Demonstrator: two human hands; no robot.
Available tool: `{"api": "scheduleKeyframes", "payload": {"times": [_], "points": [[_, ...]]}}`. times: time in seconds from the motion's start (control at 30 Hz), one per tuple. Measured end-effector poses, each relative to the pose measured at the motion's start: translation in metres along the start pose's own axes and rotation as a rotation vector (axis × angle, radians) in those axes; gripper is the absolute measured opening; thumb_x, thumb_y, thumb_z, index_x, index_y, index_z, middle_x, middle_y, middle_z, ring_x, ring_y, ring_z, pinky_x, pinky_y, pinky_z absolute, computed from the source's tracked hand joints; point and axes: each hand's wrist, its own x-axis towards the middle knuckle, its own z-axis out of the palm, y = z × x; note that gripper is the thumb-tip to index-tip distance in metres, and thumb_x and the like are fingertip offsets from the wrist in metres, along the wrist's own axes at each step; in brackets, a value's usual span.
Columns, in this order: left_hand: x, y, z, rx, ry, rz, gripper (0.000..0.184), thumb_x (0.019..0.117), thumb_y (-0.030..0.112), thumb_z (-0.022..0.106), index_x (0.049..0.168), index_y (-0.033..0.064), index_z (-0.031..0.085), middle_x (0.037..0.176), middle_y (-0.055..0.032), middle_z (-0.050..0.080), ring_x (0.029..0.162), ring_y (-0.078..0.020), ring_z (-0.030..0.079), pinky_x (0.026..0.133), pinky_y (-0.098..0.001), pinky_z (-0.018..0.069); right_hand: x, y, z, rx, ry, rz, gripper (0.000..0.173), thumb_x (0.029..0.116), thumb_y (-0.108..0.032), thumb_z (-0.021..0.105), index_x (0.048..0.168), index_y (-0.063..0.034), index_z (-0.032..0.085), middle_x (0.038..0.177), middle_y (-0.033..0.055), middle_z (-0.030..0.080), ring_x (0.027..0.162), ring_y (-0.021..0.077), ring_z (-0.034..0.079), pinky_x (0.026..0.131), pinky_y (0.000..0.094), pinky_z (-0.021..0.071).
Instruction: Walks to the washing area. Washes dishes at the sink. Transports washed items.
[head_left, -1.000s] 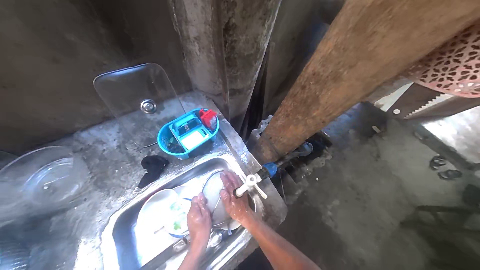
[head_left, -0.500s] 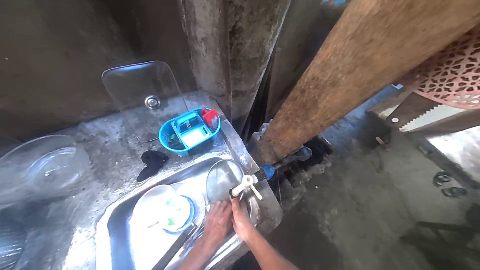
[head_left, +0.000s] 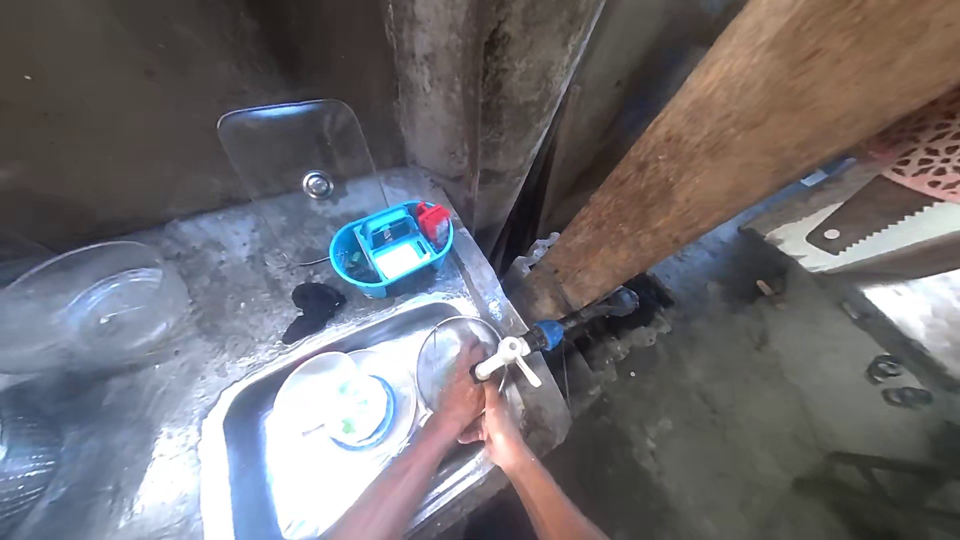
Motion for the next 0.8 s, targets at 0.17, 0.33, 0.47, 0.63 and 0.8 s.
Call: {"api": "scheduleKeyframes", "payload": {"times": [0.17, 0.33, 0.47, 0.63, 0.8], "points": [[0.011, 0.008, -0.019, 0.266, -0.042, -0.077, 0.034, 0.1031, 0.028, 0.052, 0.126, 0.0061, 0.063, 0.115, -0.0156, 0.071, 0.105, -0.0300, 0.070, 0.092, -0.0510, 0.0559, -0.019, 0.001, 0.006, -0.067, -0.067, 0.066, 0.067, 0.1074, -0.062, 0.028, 0.141, -0.0066, 0.047, 0.101, 0.0212, 0.073, 0.074, 0.0315, 0.075, 0.059, 0.0431, 0.0621], [0.017, 0.010, 0.004, 0.301, 0.305, -0.202, 0.037, 0.0958, 0.025, 0.062, 0.124, 0.0001, 0.066, 0.130, -0.0228, 0.062, 0.125, -0.0370, 0.059, 0.105, -0.0503, 0.0483, -0.024, 0.013, 0.016, -0.099, -0.020, 0.070, 0.067, 0.1064, -0.062, 0.035, 0.144, -0.0077, 0.045, 0.102, 0.0206, 0.070, 0.073, 0.0305, 0.072, 0.059, 0.0448, 0.0606], [-0.002, -0.008, -0.011, 0.636, -0.004, -0.038, 0.067, 0.1022, 0.040, 0.047, 0.160, 0.0081, 0.034, 0.168, -0.0187, 0.023, 0.156, -0.0364, 0.021, 0.124, -0.0538, 0.0209, -0.025, -0.001, 0.007, -0.093, 0.089, 0.027, 0.067, 0.1063, -0.062, 0.036, 0.146, -0.0090, 0.047, 0.114, 0.0226, 0.069, 0.081, 0.0335, 0.073, 0.063, 0.0478, 0.0611], [-0.019, 0.003, -0.020, 0.052, -0.287, -0.051, 0.058, 0.1069, 0.033, 0.044, 0.153, -0.0020, 0.041, 0.162, -0.0226, 0.034, 0.152, -0.0306, 0.030, 0.126, -0.0439, 0.0225, -0.013, 0.000, 0.007, -0.128, 0.049, -0.017, 0.068, 0.1071, -0.061, 0.033, 0.146, -0.0074, 0.045, 0.113, 0.0244, 0.066, 0.085, 0.0351, 0.071, 0.065, 0.0508, 0.0602], [-0.046, -0.023, -0.059, 0.506, -0.464, 0.212, 0.073, 0.1073, 0.060, 0.022, 0.161, 0.0131, 0.033, 0.169, -0.0063, 0.028, 0.158, -0.0251, 0.017, 0.129, -0.0514, 0.0091, -0.002, -0.013, 0.008, -0.019, 0.170, -0.079, 0.062, 0.1092, -0.055, 0.036, 0.143, -0.0041, 0.049, 0.116, 0.0243, 0.066, 0.091, 0.0344, 0.070, 0.073, 0.0520, 0.0595]]}}
